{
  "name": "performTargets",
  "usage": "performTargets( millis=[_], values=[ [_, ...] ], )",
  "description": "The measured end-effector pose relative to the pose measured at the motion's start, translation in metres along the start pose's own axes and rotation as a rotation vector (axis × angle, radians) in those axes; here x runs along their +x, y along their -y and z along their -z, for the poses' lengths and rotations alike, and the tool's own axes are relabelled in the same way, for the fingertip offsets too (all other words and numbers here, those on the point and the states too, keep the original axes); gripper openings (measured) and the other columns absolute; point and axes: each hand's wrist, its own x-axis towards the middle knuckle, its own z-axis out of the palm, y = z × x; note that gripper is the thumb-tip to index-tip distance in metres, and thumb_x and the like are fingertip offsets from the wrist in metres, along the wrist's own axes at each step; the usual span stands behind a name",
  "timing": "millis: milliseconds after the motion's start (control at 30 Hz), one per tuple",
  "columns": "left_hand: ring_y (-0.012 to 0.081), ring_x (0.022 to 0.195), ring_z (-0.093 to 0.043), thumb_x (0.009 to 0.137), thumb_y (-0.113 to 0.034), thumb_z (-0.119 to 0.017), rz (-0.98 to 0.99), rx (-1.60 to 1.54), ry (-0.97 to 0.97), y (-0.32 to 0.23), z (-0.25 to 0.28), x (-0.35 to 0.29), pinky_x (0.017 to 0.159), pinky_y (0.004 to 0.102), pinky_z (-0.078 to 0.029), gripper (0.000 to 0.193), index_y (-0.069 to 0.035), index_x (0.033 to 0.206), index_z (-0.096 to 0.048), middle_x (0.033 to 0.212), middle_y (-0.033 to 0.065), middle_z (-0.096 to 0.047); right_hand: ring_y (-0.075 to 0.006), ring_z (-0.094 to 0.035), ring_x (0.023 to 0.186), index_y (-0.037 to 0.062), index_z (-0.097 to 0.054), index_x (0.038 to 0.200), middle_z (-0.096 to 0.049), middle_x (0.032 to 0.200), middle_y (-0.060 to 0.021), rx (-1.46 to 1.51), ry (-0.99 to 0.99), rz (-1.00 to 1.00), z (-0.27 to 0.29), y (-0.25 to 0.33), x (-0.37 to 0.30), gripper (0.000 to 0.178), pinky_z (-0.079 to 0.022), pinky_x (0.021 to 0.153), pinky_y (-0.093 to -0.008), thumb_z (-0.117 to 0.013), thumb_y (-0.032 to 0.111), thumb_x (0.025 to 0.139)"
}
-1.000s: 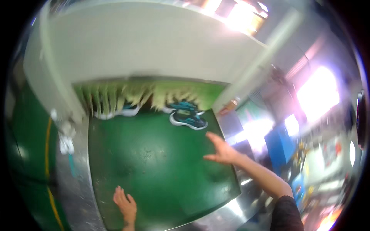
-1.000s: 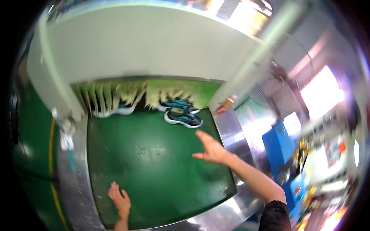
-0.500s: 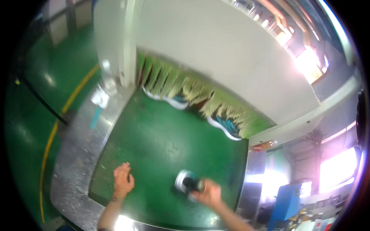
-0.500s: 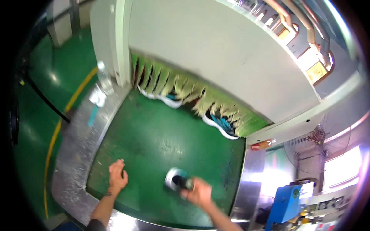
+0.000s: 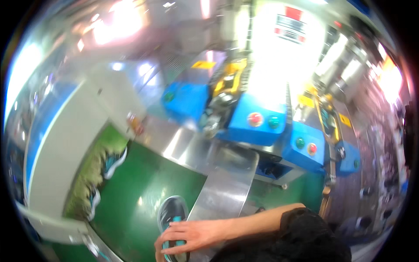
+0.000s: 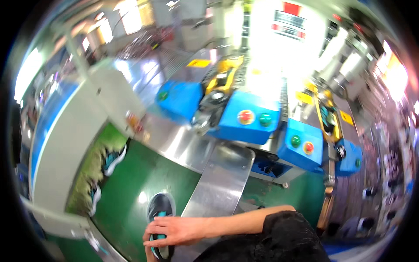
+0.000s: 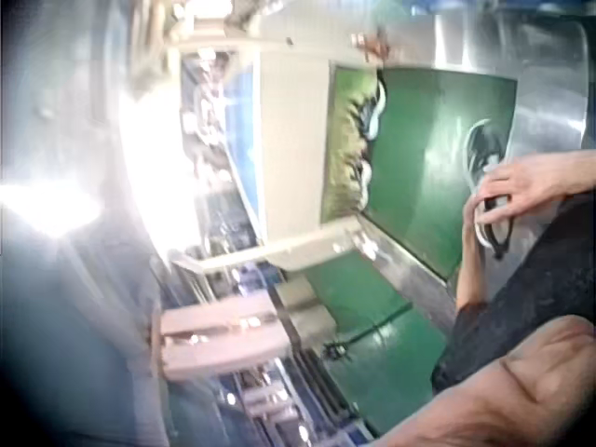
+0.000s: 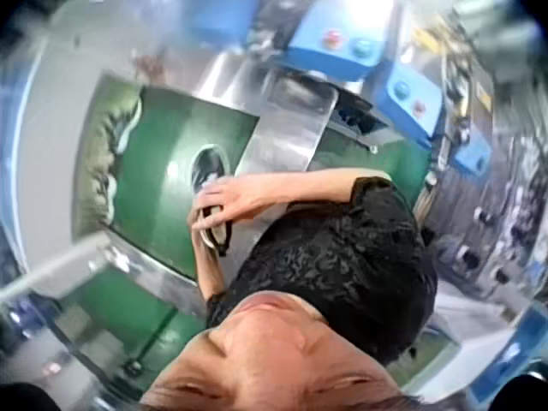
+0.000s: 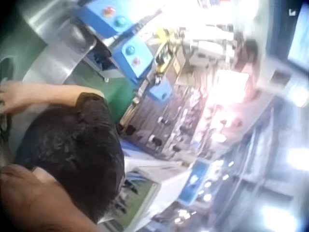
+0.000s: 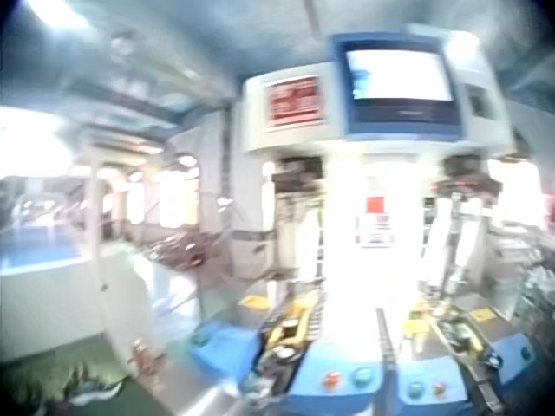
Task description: The person repeatedly takes shoes from a conveyor belt, places them into a lasting machine to be pressed by overhead pneumatic cylinders, and then puts them into a cooling tunnel or onto a storage rack.
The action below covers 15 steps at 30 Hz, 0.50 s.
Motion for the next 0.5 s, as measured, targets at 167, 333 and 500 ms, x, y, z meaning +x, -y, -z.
performTargets(
  millis=[167, 333, 500],
  values=[
    [0.0269, 0.107, -0.055, 0.081, -0.040, -0.060, -0.276, -0.213, 0.270, 0.017, -0.071, 0.020, 0.095, 0.0363, -0.044, 0.069, 0.004, 0.131, -0.043, 0.120, 0.0156, -0.055, -0.0272, -0.033, 0.136, 0.0012, -0.022, 0.147, -0.028, 0.148, -0.0199, 0.736, -0.483, -1.083, 0.016, 0.084, -0.136, 0.088, -0.035, 0.109, -0.0372, -0.072, 0.035, 0.084],
    [0.0272, 0.110, -0.055, 0.080, -0.037, -0.063, -0.290, -0.217, 0.151, 0.024, -0.170, 0.055, 0.097, 0.0373, -0.044, 0.071, 0.005, 0.133, -0.040, 0.122, 0.0161, -0.055, -0.0277, -0.049, 0.118, 0.0018, -0.024, 0.143, -0.051, 0.126, -0.0180, 0.596, -0.823, -0.918, 0.028, 0.097, -0.162, 0.083, -0.037, 0.101, -0.0344, -0.074, 0.020, 0.079],
    [0.0271, 0.117, -0.053, 0.080, -0.038, -0.062, -0.279, -0.173, 0.110, 0.020, -0.242, 0.088, 0.099, 0.0390, -0.044, 0.076, 0.005, 0.137, -0.035, 0.127, 0.0171, -0.053, -0.0259, -0.052, 0.113, 0.0037, -0.024, 0.144, -0.053, 0.124, -0.0174, 0.595, -0.782, -1.086, 0.071, 0.106, -0.195, 0.082, -0.040, 0.098, -0.0345, -0.073, 0.019, 0.080]
  ],
)
